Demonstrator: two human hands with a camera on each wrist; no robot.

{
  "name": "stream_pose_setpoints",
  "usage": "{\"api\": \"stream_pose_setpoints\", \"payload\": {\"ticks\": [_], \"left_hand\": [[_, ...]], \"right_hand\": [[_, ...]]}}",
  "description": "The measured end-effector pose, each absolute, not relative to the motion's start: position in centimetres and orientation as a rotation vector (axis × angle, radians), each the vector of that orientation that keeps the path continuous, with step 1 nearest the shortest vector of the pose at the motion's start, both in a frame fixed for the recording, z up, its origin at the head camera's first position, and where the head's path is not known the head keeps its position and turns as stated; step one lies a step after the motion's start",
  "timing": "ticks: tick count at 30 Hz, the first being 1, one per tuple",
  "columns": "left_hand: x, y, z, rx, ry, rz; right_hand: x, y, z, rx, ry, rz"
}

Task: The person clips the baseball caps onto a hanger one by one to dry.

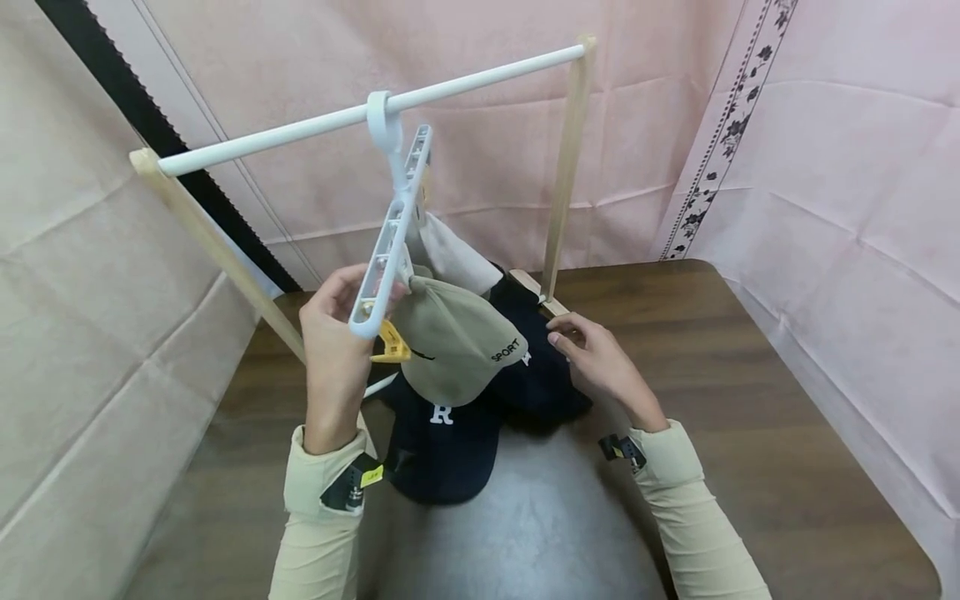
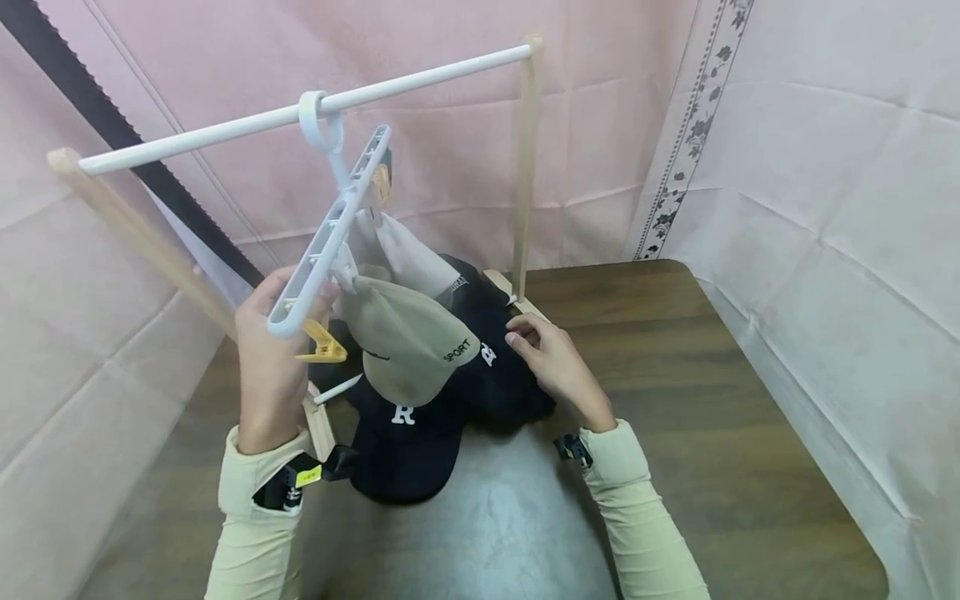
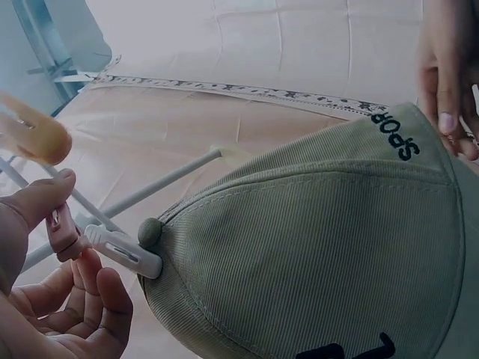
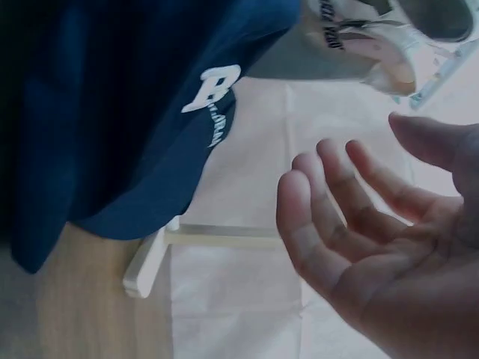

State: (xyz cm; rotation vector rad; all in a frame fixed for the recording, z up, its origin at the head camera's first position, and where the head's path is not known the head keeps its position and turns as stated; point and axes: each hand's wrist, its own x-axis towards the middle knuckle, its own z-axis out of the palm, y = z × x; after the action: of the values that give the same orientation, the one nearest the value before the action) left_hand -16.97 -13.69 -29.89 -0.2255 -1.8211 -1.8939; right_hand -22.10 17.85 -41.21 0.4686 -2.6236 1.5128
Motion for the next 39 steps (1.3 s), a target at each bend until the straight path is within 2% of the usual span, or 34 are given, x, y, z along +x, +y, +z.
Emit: {"api": "stream_pose_setpoints", "payload": {"ticks": [5,13,23,39], "left_hand": [[-16.9,-14.2,-30.1,-0.203,-1.802,-1.904],[-17.2,-15.4,-30.1,-0.19,-1.789,-1.903],[-17.2,-16.6,-30.3,-0.192,-1.733,-1.916],[-18.1,-16.3,-30.7,-0.354,-1.666,-1.95]], "right_hand": [[-22.1,17.5,-42.7,0.482,-2.646,1.456],[-20.3,15.2,-44.1,0.77,-2.624,1.23],[-18.9,13.2,-45.0,0.686,-2.764,0.682],[-18.9,14.6,-46.9,0.705,-2.686,0.562]]}}
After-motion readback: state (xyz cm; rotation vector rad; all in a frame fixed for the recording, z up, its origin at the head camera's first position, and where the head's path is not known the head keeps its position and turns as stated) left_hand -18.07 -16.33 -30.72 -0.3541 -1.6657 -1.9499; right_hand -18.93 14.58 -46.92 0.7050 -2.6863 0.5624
